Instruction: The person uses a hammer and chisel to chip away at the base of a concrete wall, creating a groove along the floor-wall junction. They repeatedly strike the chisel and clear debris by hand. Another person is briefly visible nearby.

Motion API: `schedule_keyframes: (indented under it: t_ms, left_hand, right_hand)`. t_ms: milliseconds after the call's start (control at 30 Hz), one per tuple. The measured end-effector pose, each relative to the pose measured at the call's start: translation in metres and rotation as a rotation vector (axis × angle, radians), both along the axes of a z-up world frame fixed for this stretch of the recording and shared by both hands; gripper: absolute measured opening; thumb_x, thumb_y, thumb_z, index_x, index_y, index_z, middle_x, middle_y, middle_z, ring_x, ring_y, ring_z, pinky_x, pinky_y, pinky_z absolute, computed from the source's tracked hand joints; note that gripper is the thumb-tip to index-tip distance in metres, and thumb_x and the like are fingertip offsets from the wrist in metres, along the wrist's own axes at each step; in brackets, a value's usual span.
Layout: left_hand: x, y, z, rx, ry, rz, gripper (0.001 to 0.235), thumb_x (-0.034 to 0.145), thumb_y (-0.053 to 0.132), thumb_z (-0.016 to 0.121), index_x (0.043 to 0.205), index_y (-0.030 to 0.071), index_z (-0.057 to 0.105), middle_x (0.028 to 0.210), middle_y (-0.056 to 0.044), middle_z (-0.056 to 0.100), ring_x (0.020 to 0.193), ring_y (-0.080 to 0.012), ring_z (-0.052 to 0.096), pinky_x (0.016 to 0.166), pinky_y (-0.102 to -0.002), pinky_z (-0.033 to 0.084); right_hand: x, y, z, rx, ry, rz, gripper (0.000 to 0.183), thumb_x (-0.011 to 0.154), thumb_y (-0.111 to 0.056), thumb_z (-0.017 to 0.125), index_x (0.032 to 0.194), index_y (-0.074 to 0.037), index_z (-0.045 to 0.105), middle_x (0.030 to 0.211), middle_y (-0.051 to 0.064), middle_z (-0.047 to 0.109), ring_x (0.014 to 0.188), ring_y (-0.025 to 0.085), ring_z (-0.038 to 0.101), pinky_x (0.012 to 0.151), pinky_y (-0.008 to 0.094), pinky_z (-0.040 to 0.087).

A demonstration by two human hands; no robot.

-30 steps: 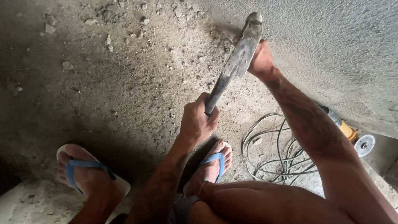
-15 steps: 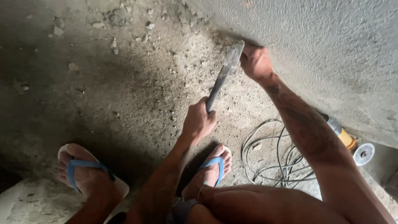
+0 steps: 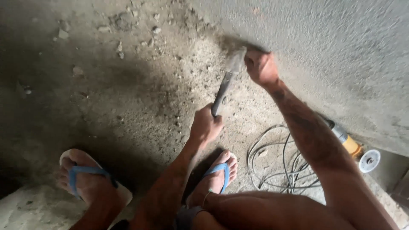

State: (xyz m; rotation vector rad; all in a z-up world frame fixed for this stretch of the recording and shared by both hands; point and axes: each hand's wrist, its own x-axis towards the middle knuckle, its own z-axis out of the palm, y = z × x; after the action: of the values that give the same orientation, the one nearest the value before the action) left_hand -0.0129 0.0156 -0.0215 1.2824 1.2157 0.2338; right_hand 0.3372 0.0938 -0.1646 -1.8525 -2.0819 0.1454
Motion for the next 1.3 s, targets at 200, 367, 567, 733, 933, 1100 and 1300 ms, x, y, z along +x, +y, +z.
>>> schedule_keyframes:
  t_ms: [200, 367, 567, 733, 933, 1100, 1300]
  left_hand:
    - [-0.012, 0.018, 0.056, -0.060, -0.024, 0.032, 0.041, 0.090, 0.016, 0.065, 0.126, 0.000, 0.077, 0.082, -0.028, 0.079, 0.080, -0.0476, 0.085, 0.061, -0.056, 0.060]
    - [-0.022, 0.028, 0.064, 0.229, -0.339, 0.074, 0.009, 0.092, -0.002, 0.060, 0.097, 0.000, 0.068, 0.052, -0.007, 0.055, 0.034, -0.0178, 0.048, 0.035, -0.032, 0.042]
    - [-0.027, 0.022, 0.057, 0.261, -0.321, 0.081, 0.005, 0.090, 0.000, 0.061, 0.092, 0.003, 0.065, 0.050, -0.002, 0.051, 0.033, -0.0141, 0.045, 0.034, -0.030, 0.040]
    - [-0.012, 0.008, 0.024, 0.090, -0.123, 0.004, 0.022, 0.095, 0.006, 0.064, 0.114, -0.002, 0.072, 0.065, -0.018, 0.068, 0.048, -0.0269, 0.067, 0.041, -0.038, 0.051]
    - [-0.016, 0.009, 0.036, -0.061, 0.024, -0.066, 0.039, 0.099, 0.007, 0.065, 0.134, -0.009, 0.070, 0.082, -0.028, 0.078, 0.057, -0.0300, 0.077, 0.046, -0.036, 0.060]
    - [-0.010, 0.001, 0.034, 0.250, -0.254, 0.086, 0.007, 0.094, 0.003, 0.066, 0.098, -0.002, 0.069, 0.054, -0.011, 0.061, 0.037, -0.0217, 0.059, 0.035, -0.033, 0.048]
    - [-0.003, -0.001, -0.012, 0.137, -0.190, 0.102, 0.007, 0.100, -0.001, 0.066, 0.105, -0.006, 0.068, 0.057, -0.012, 0.061, 0.036, -0.0113, 0.048, 0.038, -0.030, 0.043]
  right_hand:
    - [-0.007, 0.002, 0.008, -0.104, 0.077, -0.116, 0.027, 0.104, -0.016, 0.075, 0.077, -0.014, 0.072, 0.057, 0.002, 0.062, 0.047, 0.021, 0.061, 0.047, 0.040, 0.047]
    - [0.001, -0.001, 0.003, -0.125, 0.082, -0.106, 0.023, 0.104, -0.018, 0.076, 0.082, -0.015, 0.075, 0.063, 0.003, 0.066, 0.053, 0.023, 0.065, 0.051, 0.041, 0.050]
    - [0.005, -0.004, -0.007, -0.146, 0.090, -0.115, 0.018, 0.104, -0.020, 0.077, 0.087, -0.015, 0.078, 0.069, 0.005, 0.070, 0.062, 0.026, 0.069, 0.056, 0.043, 0.053]
    - [0.003, -0.005, -0.007, -0.151, 0.094, -0.111, 0.015, 0.104, -0.021, 0.078, 0.091, -0.016, 0.081, 0.074, 0.007, 0.072, 0.068, 0.028, 0.072, 0.060, 0.045, 0.055]
    - [0.001, -0.004, -0.006, -0.135, 0.104, -0.101, 0.012, 0.104, -0.023, 0.079, 0.096, -0.016, 0.084, 0.081, 0.009, 0.076, 0.076, 0.030, 0.076, 0.064, 0.047, 0.059]
    - [0.010, -0.010, -0.025, -0.181, 0.117, -0.134, 0.011, 0.105, -0.024, 0.080, 0.100, -0.016, 0.087, 0.086, 0.010, 0.079, 0.082, 0.032, 0.079, 0.068, 0.048, 0.061]
    - [0.006, -0.009, -0.022, -0.164, 0.127, -0.145, 0.013, 0.105, -0.026, 0.081, 0.105, -0.017, 0.090, 0.092, 0.012, 0.083, 0.090, 0.035, 0.083, 0.073, 0.050, 0.064]
